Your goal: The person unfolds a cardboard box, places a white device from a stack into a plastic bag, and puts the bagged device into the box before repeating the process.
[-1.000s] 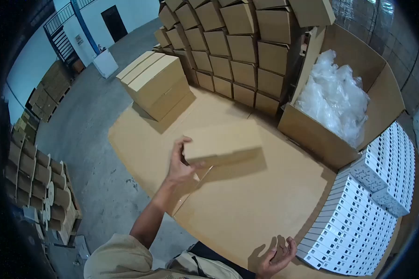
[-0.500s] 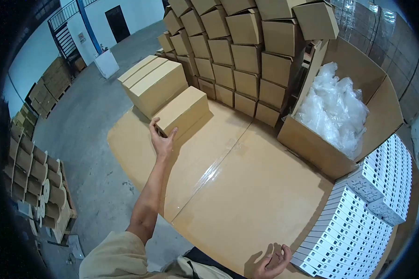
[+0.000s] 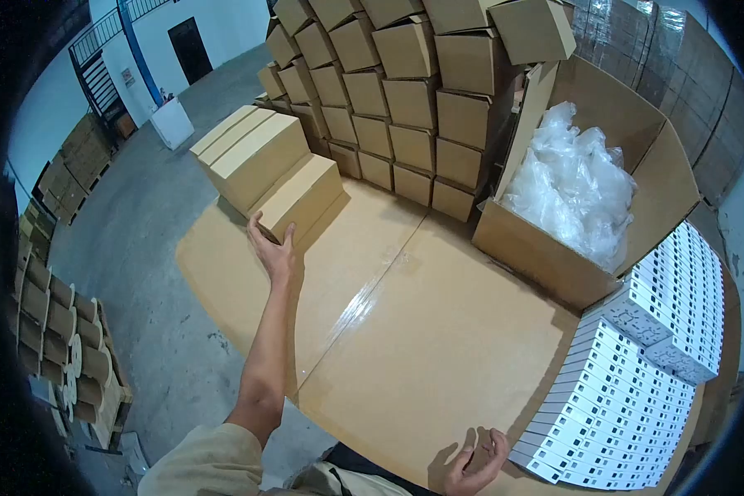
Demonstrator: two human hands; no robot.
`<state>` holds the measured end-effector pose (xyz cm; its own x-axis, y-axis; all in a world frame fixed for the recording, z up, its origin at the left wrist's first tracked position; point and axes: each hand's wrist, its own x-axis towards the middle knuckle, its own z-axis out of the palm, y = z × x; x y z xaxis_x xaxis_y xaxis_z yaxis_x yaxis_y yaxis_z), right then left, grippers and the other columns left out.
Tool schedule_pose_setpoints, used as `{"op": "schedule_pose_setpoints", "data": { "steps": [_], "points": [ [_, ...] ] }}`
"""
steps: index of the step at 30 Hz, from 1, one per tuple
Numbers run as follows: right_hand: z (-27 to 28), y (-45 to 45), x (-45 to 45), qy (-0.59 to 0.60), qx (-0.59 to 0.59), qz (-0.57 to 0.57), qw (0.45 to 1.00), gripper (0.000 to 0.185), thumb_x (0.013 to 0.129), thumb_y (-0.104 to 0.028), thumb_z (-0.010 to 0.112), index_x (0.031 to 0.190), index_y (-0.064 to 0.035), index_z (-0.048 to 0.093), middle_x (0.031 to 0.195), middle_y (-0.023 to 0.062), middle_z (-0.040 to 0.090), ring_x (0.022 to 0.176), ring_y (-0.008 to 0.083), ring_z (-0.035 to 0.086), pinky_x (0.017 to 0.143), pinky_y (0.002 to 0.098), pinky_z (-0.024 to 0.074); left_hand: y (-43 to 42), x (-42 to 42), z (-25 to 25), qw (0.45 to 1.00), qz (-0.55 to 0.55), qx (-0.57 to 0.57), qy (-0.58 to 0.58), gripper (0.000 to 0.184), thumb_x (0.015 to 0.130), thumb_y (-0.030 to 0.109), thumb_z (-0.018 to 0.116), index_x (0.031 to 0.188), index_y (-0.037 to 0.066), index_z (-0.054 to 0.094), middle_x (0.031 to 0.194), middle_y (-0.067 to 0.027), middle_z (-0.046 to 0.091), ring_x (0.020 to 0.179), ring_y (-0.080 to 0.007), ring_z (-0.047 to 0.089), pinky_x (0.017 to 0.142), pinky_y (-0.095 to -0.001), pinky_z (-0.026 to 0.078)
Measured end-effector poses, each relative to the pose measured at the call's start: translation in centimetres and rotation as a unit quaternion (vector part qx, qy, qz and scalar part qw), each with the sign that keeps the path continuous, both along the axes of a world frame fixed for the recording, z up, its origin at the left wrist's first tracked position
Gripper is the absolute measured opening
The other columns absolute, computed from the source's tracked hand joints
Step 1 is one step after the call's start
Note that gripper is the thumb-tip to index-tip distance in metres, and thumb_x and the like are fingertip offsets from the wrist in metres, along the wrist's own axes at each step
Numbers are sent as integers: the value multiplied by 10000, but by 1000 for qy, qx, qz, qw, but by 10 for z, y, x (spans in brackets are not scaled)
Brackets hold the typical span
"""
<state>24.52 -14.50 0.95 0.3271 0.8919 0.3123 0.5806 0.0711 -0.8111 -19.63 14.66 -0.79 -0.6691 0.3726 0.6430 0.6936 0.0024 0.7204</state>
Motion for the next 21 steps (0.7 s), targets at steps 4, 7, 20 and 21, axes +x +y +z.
{"op": "schedule_pose_setpoints", "data": {
  "steps": [4,7,20,21],
  "points": [
    [-1,0,1,6,-6,-6,1000,469,884,-5,562,1347,44,499,1329,182,543,1227,303,543,961,397,454,2,5,2,1000,-7,7,-23,779,781,70,859,1418,65,409,1396,-193,485,1372,-426,413,1167,-523,338],
    [0,1,2,-5,-12,0,1000,464,881,-8,568,1338,42,505,1324,176,547,1218,299,544,943,390,451,3,2,0,1000,-10,-1,-19,783,798,68,848,1434,66,392,1431,-194,472,1393,-431,403,1175,-520,339],
    [5,2,-1,-12,-11,-7,1000,465,847,9,582,1309,29,531,1280,177,571,1174,305,568,913,395,459,2,9,9,997,-50,-1,-55,798,856,48,798,1501,90,329,1546,-236,380,1454,-435,362,1199,-519,318],
    [3,1,1,-8,-14,-10,1000,466,841,18,582,1304,31,533,1276,180,571,1168,308,572,910,397,464,2,14,9,999,-32,12,-42,817,856,60,802,1510,90,312,1560,-252,346,1462,-448,340,1200,-526,313]
  ]
}}
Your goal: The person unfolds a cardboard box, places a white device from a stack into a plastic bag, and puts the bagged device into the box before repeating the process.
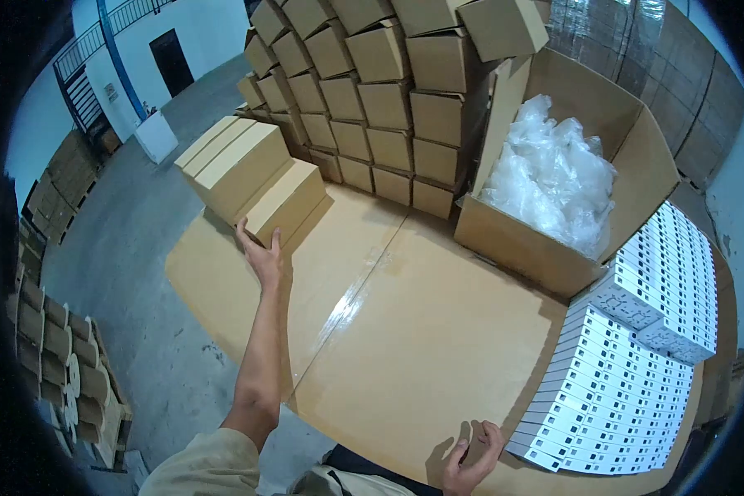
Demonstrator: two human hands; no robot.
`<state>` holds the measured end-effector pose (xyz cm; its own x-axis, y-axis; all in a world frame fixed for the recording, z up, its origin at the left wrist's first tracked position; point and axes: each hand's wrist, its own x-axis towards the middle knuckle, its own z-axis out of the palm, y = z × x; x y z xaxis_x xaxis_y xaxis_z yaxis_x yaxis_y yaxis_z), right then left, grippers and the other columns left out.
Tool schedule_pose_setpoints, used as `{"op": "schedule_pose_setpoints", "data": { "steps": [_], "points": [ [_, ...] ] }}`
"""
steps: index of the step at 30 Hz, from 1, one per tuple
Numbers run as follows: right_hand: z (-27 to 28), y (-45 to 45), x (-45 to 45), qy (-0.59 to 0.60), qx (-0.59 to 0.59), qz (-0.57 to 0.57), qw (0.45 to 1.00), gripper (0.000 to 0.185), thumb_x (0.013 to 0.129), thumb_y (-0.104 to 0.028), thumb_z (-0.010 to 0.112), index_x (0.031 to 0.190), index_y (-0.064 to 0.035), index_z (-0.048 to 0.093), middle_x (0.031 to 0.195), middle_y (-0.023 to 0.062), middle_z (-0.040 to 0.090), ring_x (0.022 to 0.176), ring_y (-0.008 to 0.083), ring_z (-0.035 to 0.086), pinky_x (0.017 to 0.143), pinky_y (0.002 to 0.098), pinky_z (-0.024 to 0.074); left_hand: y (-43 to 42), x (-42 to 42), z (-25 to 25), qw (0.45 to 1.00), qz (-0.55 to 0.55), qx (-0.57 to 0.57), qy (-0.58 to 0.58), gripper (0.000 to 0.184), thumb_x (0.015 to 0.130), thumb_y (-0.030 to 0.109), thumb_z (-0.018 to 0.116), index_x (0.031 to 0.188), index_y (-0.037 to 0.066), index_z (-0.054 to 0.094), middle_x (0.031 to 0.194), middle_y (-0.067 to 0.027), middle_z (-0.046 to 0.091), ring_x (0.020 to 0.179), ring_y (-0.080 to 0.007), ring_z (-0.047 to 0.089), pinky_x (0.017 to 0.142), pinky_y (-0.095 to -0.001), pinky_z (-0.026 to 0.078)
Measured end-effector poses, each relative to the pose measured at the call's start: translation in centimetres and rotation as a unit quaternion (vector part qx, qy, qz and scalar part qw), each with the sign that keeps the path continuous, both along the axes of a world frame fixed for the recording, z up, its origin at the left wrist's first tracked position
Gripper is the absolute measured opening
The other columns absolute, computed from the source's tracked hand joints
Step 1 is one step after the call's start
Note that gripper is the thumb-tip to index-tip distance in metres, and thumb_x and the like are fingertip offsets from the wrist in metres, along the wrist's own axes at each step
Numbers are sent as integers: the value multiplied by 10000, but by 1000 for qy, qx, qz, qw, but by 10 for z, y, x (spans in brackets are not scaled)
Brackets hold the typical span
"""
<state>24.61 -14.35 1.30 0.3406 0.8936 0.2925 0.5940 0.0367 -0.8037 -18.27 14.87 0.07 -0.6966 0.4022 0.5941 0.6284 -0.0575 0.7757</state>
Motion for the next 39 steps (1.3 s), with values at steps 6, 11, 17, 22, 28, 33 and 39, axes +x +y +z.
{"op": "schedule_pose_setpoints", "data": {
  "steps": [6,11,17,22,28,33,39],
  "points": [
    [-3,0,3,12,19,-3,1000,471,818,38,589,1287,37,543,1245,198,576,1134,325,591,884,400,495,-12,46,37,991,47,59,107,835,853,133,809,1509,52,299,1596,-261,268,1506,-421,264,1242,-515,235],
    [-5,-2,6,-16,29,7,999,451,866,-12,620,1305,34,531,1233,210,590,1139,335,602,933,414,512,35,125,154,946,-176,177,205,583,827,107,823,1317,41,513,1358,-174,532,1329,-357,482,1135,-476,380],
    [14,-1,5,-68,54,0,996,377,943,-93,657,1275,52,556,1227,237,607,1134,398,598,988,459,487,112,250,317,882,-288,164,335,522,883,278,787,1266,-4,572,1279,-183,596,1244,-374,562,1053,-454,465],
    [7,-3,5,-48,63,-30,996,371,925,-63,657,1262,58,559,1217,241,611,1122,411,596,980,465,486,159,316,389,899,-224,-36,375,860,815,456,824,1429,-7,439,1290,-237,586,1283,-431,542,1092,-510,439],
    [-25,-6,-3,118,66,-27,991,398,917,9,590,1305,52,511,1205,176,559,1098,277,628,976,349,525,182,340,374,855,-133,-139,482,1144,687,441,909,1594,220,248,1488,-232,406,1229,-465,539,1028,-711,405],
    [-18,-7,8,22,70,-6,997,399,923,-4,583,1310,56,505,1225,188,562,1099,296,630,980,352,527,177,348,384,847,-155,-128,493,1084,711,317,898,1580,185,263,1446,-220,436,1244,-461,529,1009,-651,466],
    [-17,-13,11,37,57,-8,998,408,960,-110,619,1340,3,520,1295,195,575,1150,367,615,1025,440,497,134,345,408,846,-157,52,508,1013,691,319,921,1501,124,346,1406,-179,471,1287,-395,505,1036,-584,464]
  ]
}}
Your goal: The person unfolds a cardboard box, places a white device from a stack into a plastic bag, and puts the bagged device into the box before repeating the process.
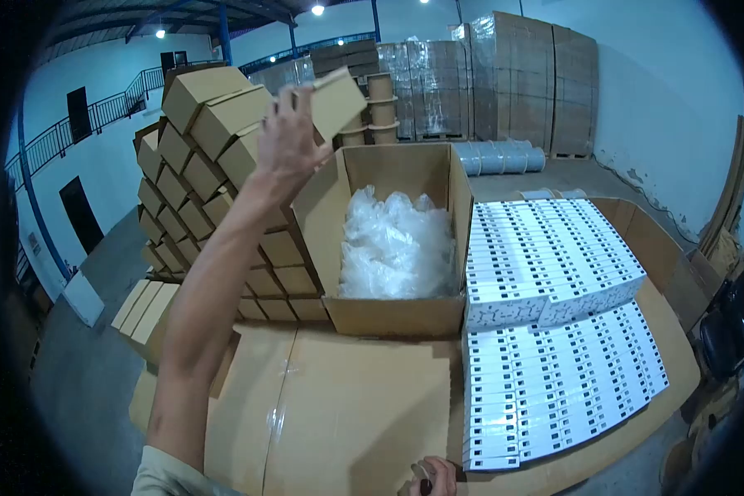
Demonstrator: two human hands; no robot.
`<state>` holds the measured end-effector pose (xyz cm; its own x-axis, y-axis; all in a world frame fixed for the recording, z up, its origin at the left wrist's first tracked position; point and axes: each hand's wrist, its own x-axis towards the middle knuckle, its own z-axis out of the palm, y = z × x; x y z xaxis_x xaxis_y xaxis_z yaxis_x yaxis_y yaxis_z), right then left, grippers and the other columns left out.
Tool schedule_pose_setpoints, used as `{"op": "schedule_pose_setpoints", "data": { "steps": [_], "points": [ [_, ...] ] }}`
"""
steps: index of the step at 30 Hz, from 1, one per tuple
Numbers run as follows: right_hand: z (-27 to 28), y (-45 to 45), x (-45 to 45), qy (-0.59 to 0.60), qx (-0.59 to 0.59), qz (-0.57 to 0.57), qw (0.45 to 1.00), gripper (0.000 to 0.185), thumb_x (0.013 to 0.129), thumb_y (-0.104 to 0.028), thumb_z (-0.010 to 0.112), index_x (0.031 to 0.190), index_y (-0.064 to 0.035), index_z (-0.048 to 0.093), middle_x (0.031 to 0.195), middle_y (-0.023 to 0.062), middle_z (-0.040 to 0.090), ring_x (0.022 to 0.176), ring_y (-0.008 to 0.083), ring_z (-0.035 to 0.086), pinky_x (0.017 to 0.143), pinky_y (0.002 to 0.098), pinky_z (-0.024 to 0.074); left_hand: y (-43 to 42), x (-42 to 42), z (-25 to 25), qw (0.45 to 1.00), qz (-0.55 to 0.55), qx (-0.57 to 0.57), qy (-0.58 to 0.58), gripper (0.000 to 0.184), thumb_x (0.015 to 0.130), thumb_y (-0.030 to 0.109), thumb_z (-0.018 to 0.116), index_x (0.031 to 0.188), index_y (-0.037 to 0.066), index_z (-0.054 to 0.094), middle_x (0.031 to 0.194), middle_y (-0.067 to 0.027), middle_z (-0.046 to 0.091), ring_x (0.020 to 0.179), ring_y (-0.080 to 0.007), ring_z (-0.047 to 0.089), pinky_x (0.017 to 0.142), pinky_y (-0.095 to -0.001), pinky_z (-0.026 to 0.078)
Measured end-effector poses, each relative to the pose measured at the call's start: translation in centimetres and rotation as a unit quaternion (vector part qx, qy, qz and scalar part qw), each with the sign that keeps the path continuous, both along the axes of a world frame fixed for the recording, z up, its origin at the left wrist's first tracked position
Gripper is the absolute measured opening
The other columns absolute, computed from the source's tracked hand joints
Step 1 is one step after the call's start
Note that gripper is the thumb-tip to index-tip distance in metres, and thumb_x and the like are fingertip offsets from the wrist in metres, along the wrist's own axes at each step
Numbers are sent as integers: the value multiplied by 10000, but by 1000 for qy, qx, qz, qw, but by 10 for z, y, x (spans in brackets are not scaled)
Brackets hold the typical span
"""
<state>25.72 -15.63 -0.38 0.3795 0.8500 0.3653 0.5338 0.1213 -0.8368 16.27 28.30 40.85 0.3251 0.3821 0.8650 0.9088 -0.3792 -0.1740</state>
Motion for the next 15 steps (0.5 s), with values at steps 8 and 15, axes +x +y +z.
{"op": "schedule_pose_setpoints", "data": {
  "steps": [8,15],
  "points": [
    [33,34,-12,137,13,24,990,480,853,-13,682,1310,39,541,1265,173,589,1197,278,590,968,390,517,-169,-75,-83,973,-187,115,-70,923,562,148,946,1367,116,494,1387,-163,492,1289,-387,500,1069,-584,415],
    [87,130,-28,431,72,195,878,608,1030,-127,560,1560,-46,273,1400,186,494,1238,268,571,957,371,544,-277,-125,-250,973,-196,-27,-117,838,562,111,943,1294,162,540,1403,-146,474,1380,-471,416,1116,-608,418]
  ]
}}
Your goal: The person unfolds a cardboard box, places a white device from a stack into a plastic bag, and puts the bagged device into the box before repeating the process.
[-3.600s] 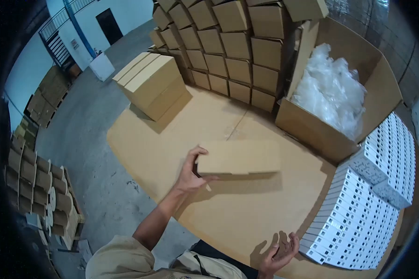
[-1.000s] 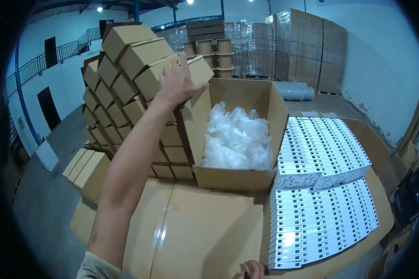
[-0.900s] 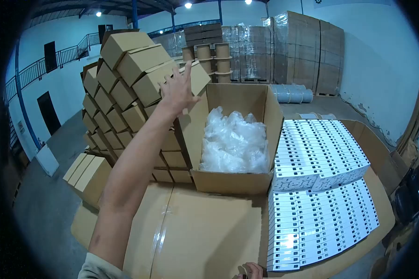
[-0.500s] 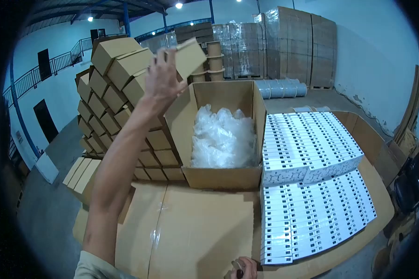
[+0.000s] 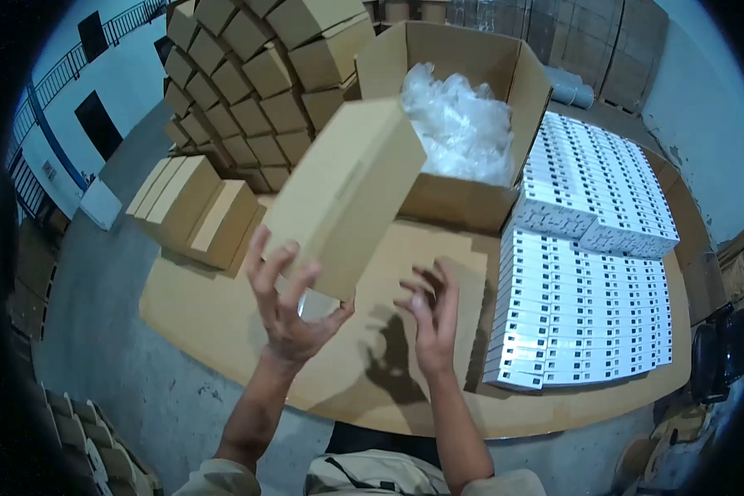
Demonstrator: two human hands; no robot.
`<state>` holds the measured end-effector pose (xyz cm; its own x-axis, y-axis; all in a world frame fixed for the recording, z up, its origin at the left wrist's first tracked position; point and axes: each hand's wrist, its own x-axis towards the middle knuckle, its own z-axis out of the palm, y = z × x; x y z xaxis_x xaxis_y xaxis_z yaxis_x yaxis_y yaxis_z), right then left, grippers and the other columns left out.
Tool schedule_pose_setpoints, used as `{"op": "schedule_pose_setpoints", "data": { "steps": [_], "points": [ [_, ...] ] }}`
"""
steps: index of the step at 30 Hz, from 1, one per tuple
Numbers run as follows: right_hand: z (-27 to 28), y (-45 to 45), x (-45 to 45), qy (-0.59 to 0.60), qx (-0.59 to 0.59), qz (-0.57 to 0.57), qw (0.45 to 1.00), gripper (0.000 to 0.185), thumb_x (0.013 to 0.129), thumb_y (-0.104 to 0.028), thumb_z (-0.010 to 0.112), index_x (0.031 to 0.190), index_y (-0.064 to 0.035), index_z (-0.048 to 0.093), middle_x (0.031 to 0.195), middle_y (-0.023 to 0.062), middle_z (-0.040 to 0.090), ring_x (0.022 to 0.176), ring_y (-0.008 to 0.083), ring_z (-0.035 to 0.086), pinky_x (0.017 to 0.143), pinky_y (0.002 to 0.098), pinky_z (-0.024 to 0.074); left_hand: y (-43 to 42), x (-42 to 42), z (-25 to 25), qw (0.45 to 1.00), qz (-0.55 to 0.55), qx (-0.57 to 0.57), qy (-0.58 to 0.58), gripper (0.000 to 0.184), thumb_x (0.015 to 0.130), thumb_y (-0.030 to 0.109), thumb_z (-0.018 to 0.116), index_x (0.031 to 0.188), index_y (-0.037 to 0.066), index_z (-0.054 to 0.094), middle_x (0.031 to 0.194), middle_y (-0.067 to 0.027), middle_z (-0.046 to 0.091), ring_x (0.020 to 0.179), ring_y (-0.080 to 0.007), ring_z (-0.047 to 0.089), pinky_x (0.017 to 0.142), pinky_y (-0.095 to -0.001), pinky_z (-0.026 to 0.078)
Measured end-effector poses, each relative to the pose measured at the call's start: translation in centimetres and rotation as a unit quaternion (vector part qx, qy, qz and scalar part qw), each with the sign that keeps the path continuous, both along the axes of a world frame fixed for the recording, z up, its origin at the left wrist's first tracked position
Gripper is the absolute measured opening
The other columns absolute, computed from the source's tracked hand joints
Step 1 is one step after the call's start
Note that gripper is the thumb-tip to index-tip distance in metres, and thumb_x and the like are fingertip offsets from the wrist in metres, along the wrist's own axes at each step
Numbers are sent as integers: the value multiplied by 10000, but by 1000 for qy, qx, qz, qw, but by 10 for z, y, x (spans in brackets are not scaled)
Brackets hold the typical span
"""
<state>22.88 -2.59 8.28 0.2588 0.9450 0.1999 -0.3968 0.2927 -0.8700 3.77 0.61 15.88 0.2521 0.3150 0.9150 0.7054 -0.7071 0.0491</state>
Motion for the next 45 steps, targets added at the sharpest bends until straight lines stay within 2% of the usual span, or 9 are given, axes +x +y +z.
{"op": "schedule_pose_setpoints", "data": {
  "steps": [5,9,19,26,33,37,40,43,45],
  "points": [
    [-12,64,-6,81,-42,77,993,686,1033,-311,544,1625,-223,210,1573,159,332,1319,287,521,1025,452,492,-24,-20,-96,993,-23,-91,71,697,626,119,927,1227,211,586,1373,-63,511,1395,-466,400,1136,-622,399],
    [-45,97,-15,-26,-85,4,996,658,1042,-363,483,1586,-70,254,1570,178,373,1485,298,310,1242,403,170,-27,-28,-147,989,3,-126,82,526,712,203,891,1176,233,646,1398,-3,518,1394,-366,421,1175,-693,273],
    [-77,118,-3,-297,-100,5,950,593,1080,-413,367,1505,0,361,1533,242,421,1461,367,364,1214,439,261,-26,-7,-139,977,19,-209,-27,433,750,104,838,1124,120,619,1220,-93,566,1206,-355,506,1024,-523,423],
    [-82,113,-10,-265,-18,-29,964,667,1077,-416,397,1579,7,280,1569,261,392,1499,366,331,1233,441,255,-21,4,-103,950,17,-274,-149,355,783,13,747,1112,19,610,1105,-130,605,1082,-321,582,952,-436,486],
    [-93,118,-9,-253,-57,-16,966,717,960,-283,647,1543,-9,330,1490,256,482,1408,358,462,1171,437,357,14,-41,-91,758,-43,-417,-500,236,1059,206,562,1179,3,570,1036,-63,613,920,-161,624,762,-328,554],
    [-88,116,-8,-251,-51,-24,966,704,932,-234,669,1522,-12,357,1455,239,525,1385,345,489,1157,434,375,21,-66,-125,629,-46,-498,-595,276,1093,289,534,1177,25,539,971,-21,572,731,-85,559,533,-237,455],
    [-86,115,-7,-261,-56,-28,963,709,920,-214,685,1518,-11,362,1443,232,539,1384,332,491,1156,428,376,14,-75,-136,600,-71,-512,-611,236,1075,256,563,1171,46,516,941,2,538,754,-108,541,623,-289,489],
    [-83,116,-4,-257,-55,-15,965,747,900,-213,715,1524,-15,355,1454,227,532,1387,320,488,1160,422,373,-3,-47,-127,835,105,-253,-478,293,1024,222,625,1226,61,487,968,-37,542,834,-166,553,790,-376,506],
    [-80,118,-4,-267,-44,-28,962,770,873,-216,743,1519,-23,370,1466,220,522,1391,322,484,1163,423,374,-26,-39,-116,937,19,-184,-295,350,984,245,681,1217,37,523,1040,-87,565,981,-226,575,900,-400,482]
  ]
}}
